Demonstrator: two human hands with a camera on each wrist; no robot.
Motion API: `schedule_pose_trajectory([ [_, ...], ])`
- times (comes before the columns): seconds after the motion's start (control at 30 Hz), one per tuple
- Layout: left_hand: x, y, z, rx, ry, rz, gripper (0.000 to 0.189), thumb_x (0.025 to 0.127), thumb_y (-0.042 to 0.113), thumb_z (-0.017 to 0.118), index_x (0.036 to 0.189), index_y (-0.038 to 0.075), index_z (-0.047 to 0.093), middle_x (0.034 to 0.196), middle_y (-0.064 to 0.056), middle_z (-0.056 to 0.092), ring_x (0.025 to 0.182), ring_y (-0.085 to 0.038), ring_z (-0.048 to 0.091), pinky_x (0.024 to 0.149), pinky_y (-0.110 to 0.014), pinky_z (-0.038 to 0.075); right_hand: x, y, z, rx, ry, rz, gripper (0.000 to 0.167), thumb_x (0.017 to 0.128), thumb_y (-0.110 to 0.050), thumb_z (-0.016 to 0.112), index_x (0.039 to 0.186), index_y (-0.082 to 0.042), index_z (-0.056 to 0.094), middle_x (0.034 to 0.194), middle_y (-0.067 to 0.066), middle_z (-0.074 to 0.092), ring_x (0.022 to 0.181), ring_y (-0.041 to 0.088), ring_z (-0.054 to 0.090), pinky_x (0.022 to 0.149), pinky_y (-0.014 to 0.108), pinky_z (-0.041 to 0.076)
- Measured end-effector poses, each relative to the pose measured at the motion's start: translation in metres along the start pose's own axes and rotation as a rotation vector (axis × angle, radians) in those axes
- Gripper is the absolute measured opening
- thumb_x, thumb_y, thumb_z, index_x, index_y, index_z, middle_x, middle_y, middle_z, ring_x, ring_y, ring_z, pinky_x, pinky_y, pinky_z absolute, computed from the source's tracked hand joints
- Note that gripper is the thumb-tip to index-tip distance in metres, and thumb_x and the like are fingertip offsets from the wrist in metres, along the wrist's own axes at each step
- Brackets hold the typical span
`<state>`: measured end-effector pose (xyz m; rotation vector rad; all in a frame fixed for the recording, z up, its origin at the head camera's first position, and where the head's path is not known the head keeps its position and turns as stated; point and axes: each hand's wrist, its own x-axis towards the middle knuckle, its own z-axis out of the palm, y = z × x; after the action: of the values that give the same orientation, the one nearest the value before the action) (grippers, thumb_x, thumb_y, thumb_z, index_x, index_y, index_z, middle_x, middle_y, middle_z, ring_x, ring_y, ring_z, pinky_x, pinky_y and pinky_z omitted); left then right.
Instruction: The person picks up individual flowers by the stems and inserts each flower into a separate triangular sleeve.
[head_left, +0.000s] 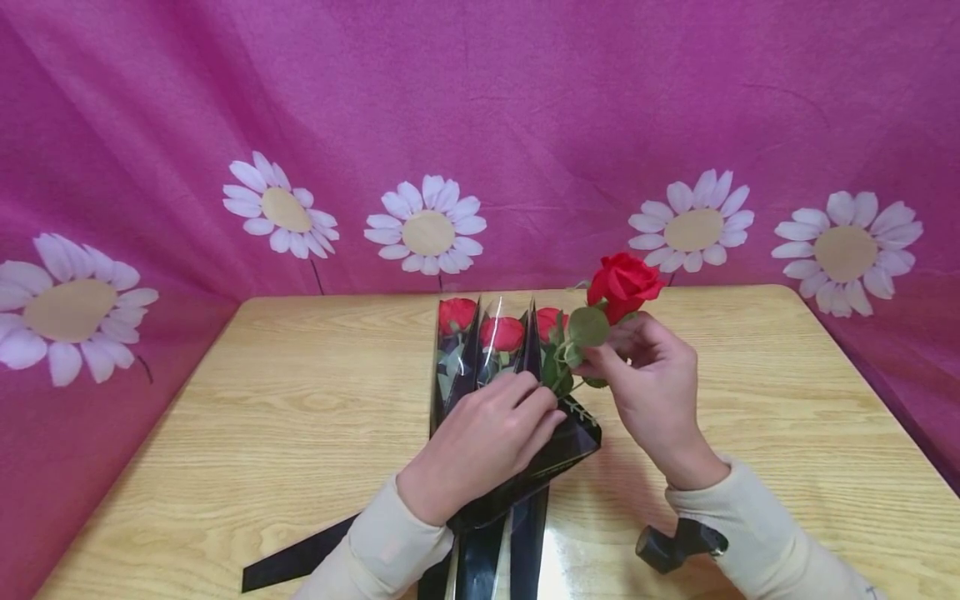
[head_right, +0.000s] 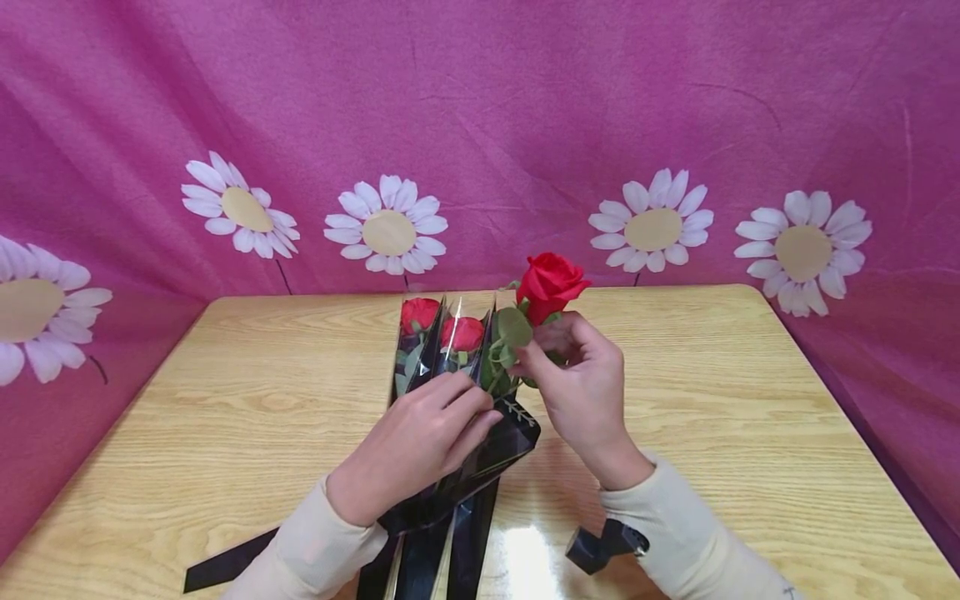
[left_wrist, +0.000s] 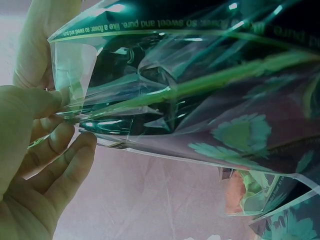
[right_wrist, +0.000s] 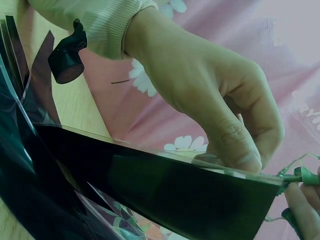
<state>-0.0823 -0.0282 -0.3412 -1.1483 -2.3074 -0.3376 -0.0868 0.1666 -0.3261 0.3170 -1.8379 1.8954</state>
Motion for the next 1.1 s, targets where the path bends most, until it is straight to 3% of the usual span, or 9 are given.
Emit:
schedule_pose_trajectory([
  [0.4,-0.002,0.000,-0.003,0.008,0.046,-0.002,0.015,0.098,0.029,0.072,0.102,0.015,0.075,0.089,0.004,0.067,0.077,-0.005,0.062,0.072,-0.016,0.059,-0.006,-0.005,0.003,-0.137,-0.003,0.049,0.029,0.089,0.003,0.077,0.117,-0.003,0.071,0.089,-0.015,0.077,0.077,0.005,0.077,0.070,0.025,0.063],
  [0.77,-0.001,-0.003,-0.011,0.018,0.089,-0.005,0.016,0.097,0.030,0.073,0.101,0.015,0.074,0.090,0.003,0.068,0.079,-0.007,0.063,0.076,-0.017,0.059,-0.008,-0.004,0.003,-0.124,-0.050,0.089,0.032,0.089,-0.007,0.080,0.119,0.001,0.070,0.088,-0.007,0.079,0.072,0.008,0.076,0.070,0.026,0.064],
  [0.97,-0.001,-0.006,-0.015,0.000,0.101,-0.017,0.015,0.096,0.028,0.075,0.101,0.014,0.074,0.089,0.003,0.069,0.079,-0.007,0.063,0.077,-0.018,0.060,-0.009,-0.006,0.004,-0.172,-0.056,0.093,0.029,0.089,-0.011,0.081,0.114,0.000,0.071,0.086,-0.006,0.079,0.072,0.007,0.076,0.072,0.024,0.064],
  [1.1,-0.001,-0.008,-0.018,0.006,0.116,-0.017,0.016,0.095,0.028,0.075,0.100,0.013,0.073,0.090,0.002,0.069,0.079,-0.008,0.063,0.077,-0.019,0.060,-0.010,-0.008,0.004,-0.194,-0.060,0.092,0.029,0.088,-0.009,0.081,0.114,0.002,0.072,0.084,-0.012,0.077,0.074,0.004,0.075,0.072,0.022,0.063],
])
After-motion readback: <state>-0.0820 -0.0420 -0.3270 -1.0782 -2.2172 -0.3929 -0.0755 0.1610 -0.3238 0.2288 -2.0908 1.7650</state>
